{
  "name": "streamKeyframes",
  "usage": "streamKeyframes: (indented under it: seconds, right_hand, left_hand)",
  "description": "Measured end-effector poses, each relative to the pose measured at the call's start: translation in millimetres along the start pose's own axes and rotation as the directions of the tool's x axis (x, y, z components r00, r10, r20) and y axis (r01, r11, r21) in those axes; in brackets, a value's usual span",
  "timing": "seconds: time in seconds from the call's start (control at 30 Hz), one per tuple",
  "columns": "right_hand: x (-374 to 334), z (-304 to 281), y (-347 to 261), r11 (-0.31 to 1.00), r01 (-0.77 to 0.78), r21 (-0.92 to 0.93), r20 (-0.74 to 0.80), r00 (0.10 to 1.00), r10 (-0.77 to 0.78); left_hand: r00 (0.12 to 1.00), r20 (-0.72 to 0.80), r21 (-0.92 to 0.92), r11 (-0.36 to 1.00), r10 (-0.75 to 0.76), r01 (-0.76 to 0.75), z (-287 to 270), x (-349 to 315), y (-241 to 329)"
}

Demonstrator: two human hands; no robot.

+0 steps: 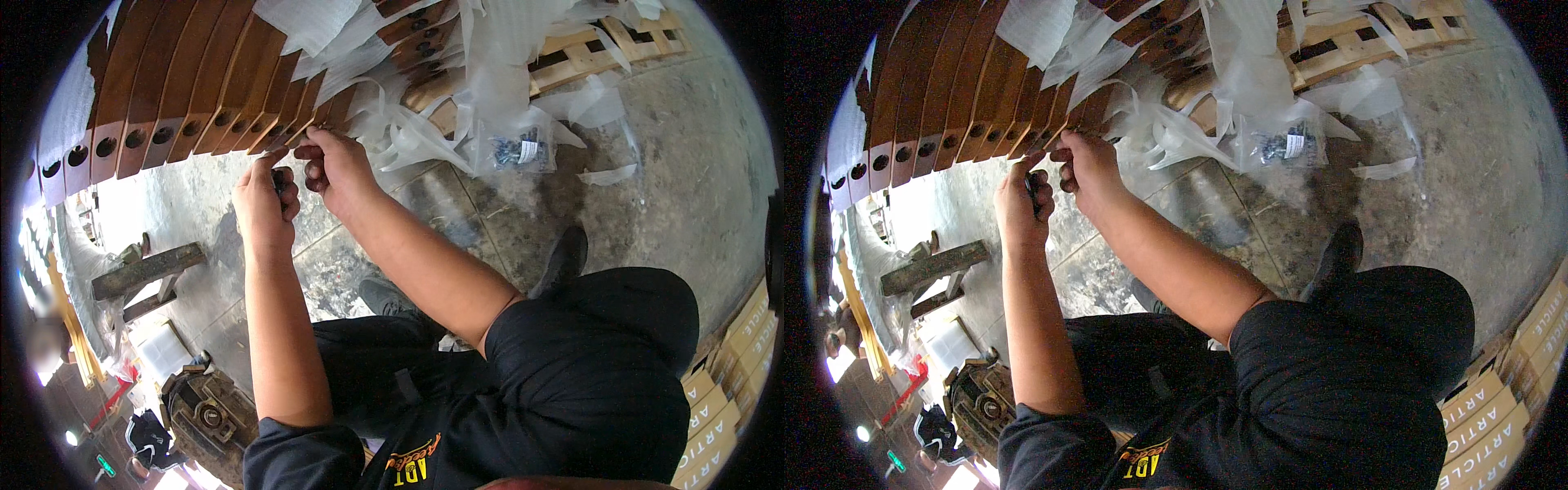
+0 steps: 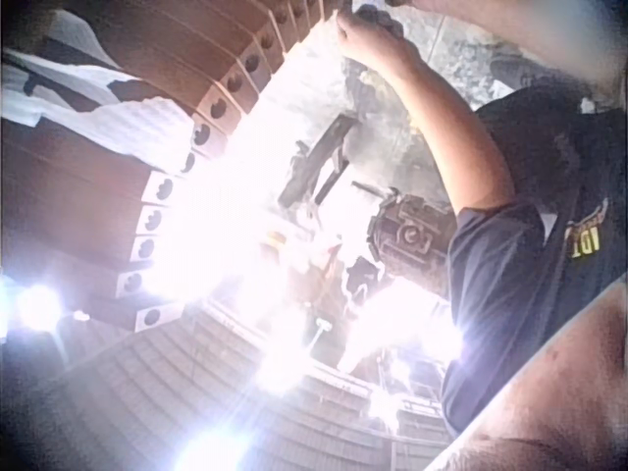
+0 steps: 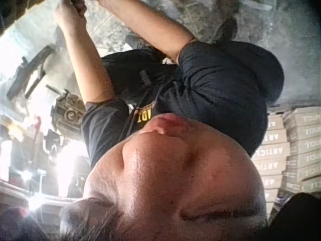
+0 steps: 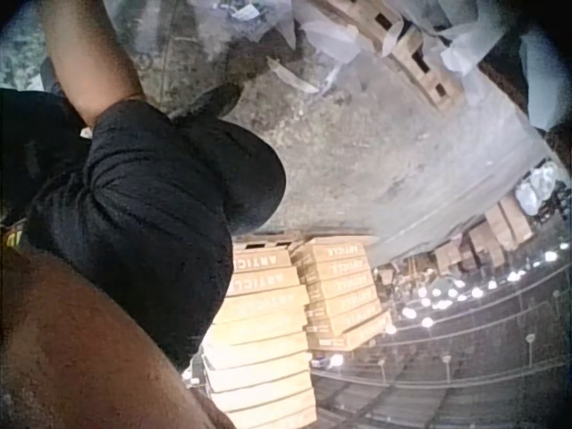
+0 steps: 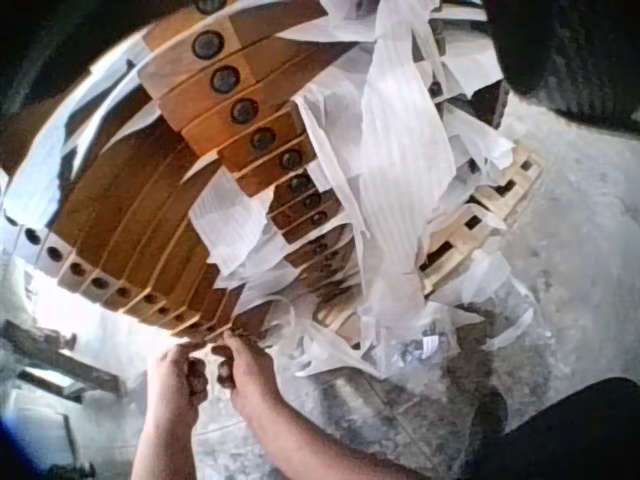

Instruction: The person sits on the floor and inserts small black fasteners into pre-drilled holes on a stack of wooden pieces. They handle the fasteners by hand and place them into the holes one at a time.

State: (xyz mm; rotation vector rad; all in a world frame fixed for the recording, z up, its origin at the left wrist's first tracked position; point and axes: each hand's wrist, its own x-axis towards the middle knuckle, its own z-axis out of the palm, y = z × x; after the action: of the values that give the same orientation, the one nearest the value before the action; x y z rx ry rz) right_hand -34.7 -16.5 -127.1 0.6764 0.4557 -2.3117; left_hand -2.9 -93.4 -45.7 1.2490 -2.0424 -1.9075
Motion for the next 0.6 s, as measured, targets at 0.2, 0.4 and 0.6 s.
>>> streamKeyframes:
  seconds: [0.2, 0.4, 0.6]
  right_hand:
    - [1, -2, 8, 0.968, -0.150, 0.199, 0.042, 0.989, 0.145]
    - [6, -3, 8, 0.926, -0.181, 0.331, 0.216, 0.970, 0.112]
    - [6, 1, 4, 0.969, -0.098, 0.228, 0.071, 0.994, 0.084]
  left_hand:
    - [0.998, -0.037, -0.053, 0.997, -0.054, 0.052, -8, 1, 0]
    - [1.000, 0.017, -0.087, 0.996, -0.016, 0.017, -6, 3, 2]
    - [1.000, 0.029, -0.087, 0.996, -0.003, 0.006, -7, 0, 3]
